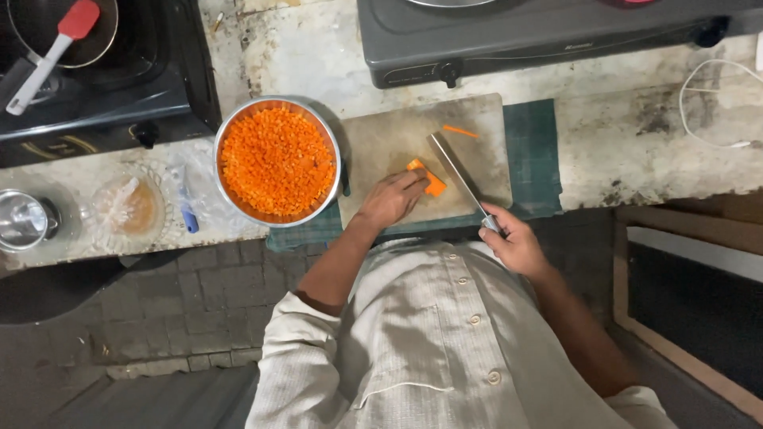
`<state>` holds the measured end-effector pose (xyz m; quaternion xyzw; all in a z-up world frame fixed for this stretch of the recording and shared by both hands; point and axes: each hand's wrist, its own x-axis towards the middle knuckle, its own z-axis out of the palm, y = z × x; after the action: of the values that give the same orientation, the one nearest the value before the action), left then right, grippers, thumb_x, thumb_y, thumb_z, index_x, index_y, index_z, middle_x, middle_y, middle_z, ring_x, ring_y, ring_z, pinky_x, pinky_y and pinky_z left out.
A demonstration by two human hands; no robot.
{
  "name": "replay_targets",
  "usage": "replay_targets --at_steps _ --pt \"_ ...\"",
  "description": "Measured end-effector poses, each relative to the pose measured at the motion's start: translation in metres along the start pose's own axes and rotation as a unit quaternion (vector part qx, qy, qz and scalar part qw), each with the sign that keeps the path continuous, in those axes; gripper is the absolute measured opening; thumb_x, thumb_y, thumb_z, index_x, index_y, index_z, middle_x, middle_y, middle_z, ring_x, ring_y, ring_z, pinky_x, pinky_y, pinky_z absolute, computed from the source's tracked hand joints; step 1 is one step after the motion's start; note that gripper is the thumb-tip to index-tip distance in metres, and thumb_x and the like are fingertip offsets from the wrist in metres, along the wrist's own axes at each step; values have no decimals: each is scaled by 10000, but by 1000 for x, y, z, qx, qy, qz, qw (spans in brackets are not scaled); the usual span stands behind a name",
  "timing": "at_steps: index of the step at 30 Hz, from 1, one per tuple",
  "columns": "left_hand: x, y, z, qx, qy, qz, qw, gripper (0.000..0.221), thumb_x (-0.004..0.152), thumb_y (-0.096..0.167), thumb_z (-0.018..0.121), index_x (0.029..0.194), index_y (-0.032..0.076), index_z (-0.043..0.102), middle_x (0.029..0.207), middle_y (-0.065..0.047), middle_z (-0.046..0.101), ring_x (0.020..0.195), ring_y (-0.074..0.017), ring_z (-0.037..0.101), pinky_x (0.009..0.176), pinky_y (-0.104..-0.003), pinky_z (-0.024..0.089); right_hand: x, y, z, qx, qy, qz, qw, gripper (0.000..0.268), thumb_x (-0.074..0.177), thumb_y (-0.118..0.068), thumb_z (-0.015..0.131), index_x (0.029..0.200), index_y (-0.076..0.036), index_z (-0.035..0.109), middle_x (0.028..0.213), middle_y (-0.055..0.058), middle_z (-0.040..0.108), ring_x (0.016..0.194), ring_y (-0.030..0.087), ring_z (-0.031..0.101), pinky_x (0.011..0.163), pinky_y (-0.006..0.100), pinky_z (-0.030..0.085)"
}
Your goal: Dicing carrot sticks into small pieces on a wooden cutting board using a large knife.
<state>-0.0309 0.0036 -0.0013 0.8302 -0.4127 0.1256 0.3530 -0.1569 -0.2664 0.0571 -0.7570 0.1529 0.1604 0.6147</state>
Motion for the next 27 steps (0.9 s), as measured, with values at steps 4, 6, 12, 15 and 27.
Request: replay_targets --at_steps 4,6,12,15,27 --pt "-11 2 11 31 38 -44 998 95 951 191 622 973 157 708 1075 60 626 868 -159 692 770 -250 564 1 -5 -3 -1 -28 14 1000 481 862 23 621 1334 -66 586 583 131 602 433 174 551 416 274 485" --pt "0 19 -11 -20 40 -114 992 144 975 219 612 949 112 704 918 -18 629 812 -224 680 737 -303 564 1 -1 -3 -1 -33 20 999 490 852 20 634 1331 -76 593 574 139 605 429 185 572 408 280 494" --pt "15 25 -32 15 66 -243 968 272 1040 260 497 956 76 680 828 -72 609 799 -264 652 723 -339 537 -5 -2 2 28 -36 39 998 491 863 30 622 1347 -26 563 602 165 590 463 194 555 428 302 520" --pt "-5 3 -14 78 34 -272 959 269 1028 316 540 955 114 703 769 -34 621 738 -211 662 700 -312 542 -6 -3 3 32 -47 32 998 480 867 28 614 1339 -48 571 549 149 558 421 198 548 418 290 498" --pt "6 49 3 148 -4 -253 956 959 699 716 703 1326 13 524 1276 -218 557 1161 -371 576 938 -439 501 -6 -20 4 22 -54 40 998 500 856 29 619 1345 -68 571 555 137 565 435 177 541 409 272 481"
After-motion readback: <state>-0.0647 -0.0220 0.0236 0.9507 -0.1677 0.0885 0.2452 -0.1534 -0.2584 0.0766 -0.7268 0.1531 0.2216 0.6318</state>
